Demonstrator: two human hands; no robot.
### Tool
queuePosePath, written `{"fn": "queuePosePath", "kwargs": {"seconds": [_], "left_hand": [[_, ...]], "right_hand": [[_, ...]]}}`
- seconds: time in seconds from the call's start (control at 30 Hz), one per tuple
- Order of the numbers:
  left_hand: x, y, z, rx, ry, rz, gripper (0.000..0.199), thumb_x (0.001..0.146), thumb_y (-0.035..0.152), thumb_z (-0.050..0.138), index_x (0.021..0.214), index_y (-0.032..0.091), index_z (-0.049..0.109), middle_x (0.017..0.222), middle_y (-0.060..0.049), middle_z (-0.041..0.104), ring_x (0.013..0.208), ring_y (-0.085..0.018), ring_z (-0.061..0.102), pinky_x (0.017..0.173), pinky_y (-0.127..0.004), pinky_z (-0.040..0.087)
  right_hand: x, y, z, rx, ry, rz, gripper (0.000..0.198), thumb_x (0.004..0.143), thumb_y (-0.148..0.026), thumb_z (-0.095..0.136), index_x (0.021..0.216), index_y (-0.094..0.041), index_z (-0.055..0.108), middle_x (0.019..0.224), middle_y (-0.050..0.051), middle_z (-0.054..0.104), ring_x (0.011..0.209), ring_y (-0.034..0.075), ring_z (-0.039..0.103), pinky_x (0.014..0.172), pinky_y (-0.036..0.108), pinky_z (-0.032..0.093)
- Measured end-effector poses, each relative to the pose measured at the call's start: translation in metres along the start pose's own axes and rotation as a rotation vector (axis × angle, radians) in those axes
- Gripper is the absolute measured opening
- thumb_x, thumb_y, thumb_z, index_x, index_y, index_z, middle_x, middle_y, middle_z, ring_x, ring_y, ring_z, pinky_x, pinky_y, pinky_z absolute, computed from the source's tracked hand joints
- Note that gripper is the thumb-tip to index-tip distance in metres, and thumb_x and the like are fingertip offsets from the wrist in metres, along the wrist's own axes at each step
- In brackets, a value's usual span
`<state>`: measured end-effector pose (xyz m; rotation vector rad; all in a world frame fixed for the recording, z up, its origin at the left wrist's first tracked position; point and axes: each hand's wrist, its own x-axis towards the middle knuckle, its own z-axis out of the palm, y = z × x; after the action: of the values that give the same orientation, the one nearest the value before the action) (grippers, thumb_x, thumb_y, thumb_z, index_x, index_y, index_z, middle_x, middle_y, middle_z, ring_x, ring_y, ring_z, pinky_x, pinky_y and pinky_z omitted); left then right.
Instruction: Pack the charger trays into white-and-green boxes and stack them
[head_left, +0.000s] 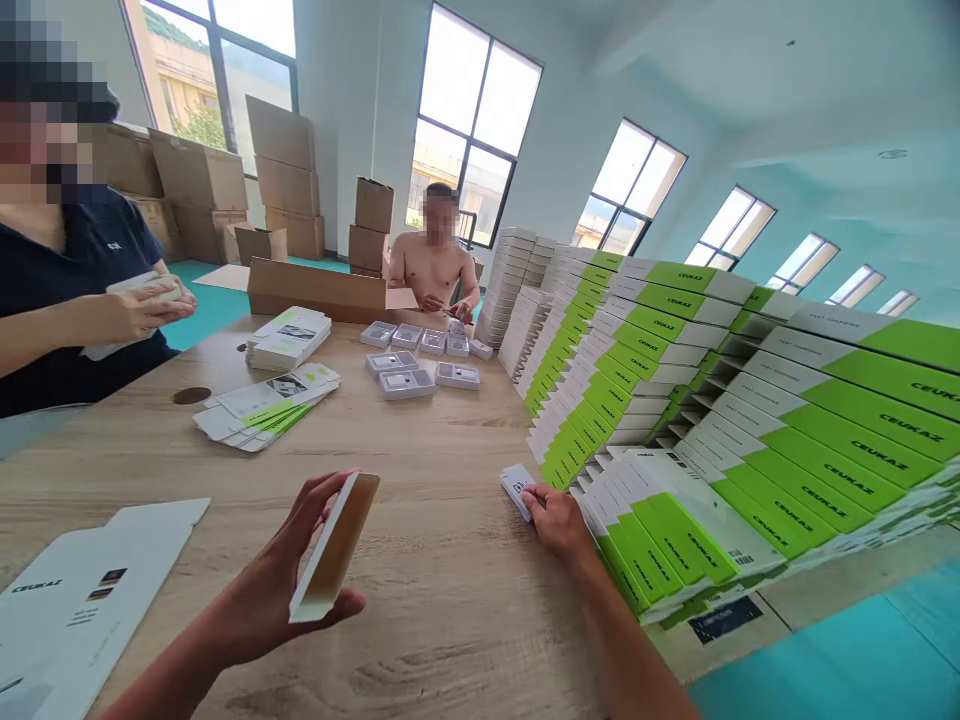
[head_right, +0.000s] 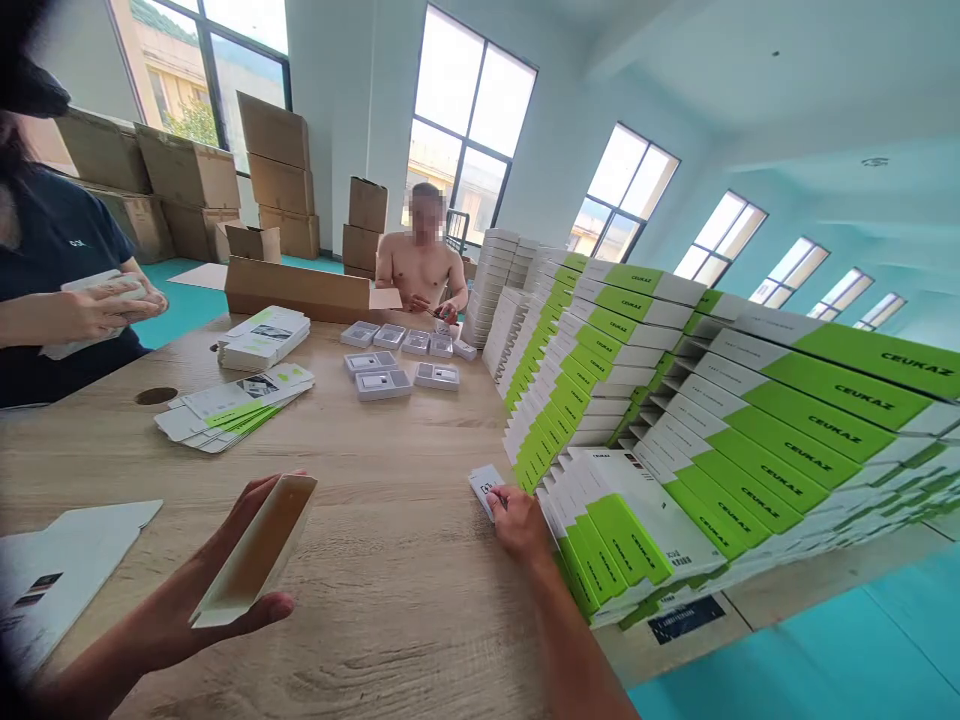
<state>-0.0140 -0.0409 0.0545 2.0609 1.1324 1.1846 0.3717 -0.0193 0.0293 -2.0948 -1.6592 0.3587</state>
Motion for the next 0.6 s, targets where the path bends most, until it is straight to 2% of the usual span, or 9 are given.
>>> {"fn": "queuePosePath", "kwargs": {"seconds": [0.1, 0.23, 0.3, 0.43, 0.53, 0.6], "left_hand": [[0.0, 0.001, 0.001, -0.082, -0.013, -0.045, 0.085, 0.081, 0.071, 0.065, 0.152, 0.036, 0.037, 0.155, -0.008, 0.046, 0.137, -0.038, 0.052, 0.116, -0.053, 0.042], [-0.001, 0.0, 0.001, -0.127, -0.039, -0.103, 0.088, 0.079, 0.07, 0.068, 0.154, 0.035, 0.037, 0.154, -0.008, 0.05, 0.137, -0.041, 0.052, 0.119, -0.057, 0.038], [-0.001, -0.001, 0.001, -0.129, -0.048, -0.112, 0.088, 0.078, 0.068, 0.07, 0.154, 0.036, 0.038, 0.154, -0.007, 0.051, 0.138, -0.042, 0.052, 0.119, -0.058, 0.036], [-0.001, -0.004, 0.001, -0.14, -0.036, -0.104, 0.09, 0.076, 0.07, 0.072, 0.154, 0.036, 0.04, 0.154, -0.006, 0.054, 0.139, -0.042, 0.051, 0.119, -0.059, 0.036], [0.0, -0.009, -0.002, -0.168, -0.035, -0.119, 0.093, 0.074, 0.071, 0.074, 0.154, 0.038, 0.04, 0.159, -0.004, 0.05, 0.143, -0.041, 0.047, 0.12, -0.057, 0.035], [0.002, -0.011, -0.005, -0.2, -0.068, -0.127, 0.097, 0.073, 0.069, 0.077, 0.155, 0.037, 0.039, 0.162, -0.006, 0.046, 0.147, -0.041, 0.043, 0.12, -0.057, 0.035]], "right_hand": [[0.001, 0.0, -0.003, 0.007, 0.007, 0.023, 0.038, 0.096, -0.043, 0.05, 0.107, -0.022, 0.08, 0.105, 0.009, 0.081, 0.096, 0.026, 0.074, 0.085, 0.033, 0.054], [0.002, -0.003, 0.0, 0.013, 0.039, 0.031, 0.035, 0.084, -0.045, 0.067, 0.105, -0.021, 0.08, 0.11, 0.01, 0.08, 0.104, 0.029, 0.072, 0.09, 0.035, 0.051], [0.003, -0.005, 0.0, 0.039, 0.053, 0.035, 0.034, 0.086, -0.046, 0.061, 0.097, -0.021, 0.081, 0.1, 0.01, 0.081, 0.097, 0.029, 0.072, 0.086, 0.035, 0.051], [0.004, -0.009, -0.008, 0.139, 0.121, 0.056, 0.051, 0.089, -0.059, 0.05, 0.082, -0.017, 0.078, 0.076, 0.012, 0.076, 0.078, 0.029, 0.07, 0.073, 0.036, 0.05], [-0.005, -0.02, -0.015, 0.272, 0.193, 0.036, 0.063, 0.089, -0.072, 0.044, 0.088, -0.016, 0.074, 0.08, 0.012, 0.074, 0.076, 0.027, 0.068, 0.068, 0.034, 0.051], [-0.02, -0.037, -0.02, 0.385, 0.194, -0.001, 0.067, 0.091, -0.075, 0.038, 0.096, -0.017, 0.07, 0.081, 0.009, 0.072, 0.068, 0.021, 0.064, 0.06, 0.03, 0.05]]}}
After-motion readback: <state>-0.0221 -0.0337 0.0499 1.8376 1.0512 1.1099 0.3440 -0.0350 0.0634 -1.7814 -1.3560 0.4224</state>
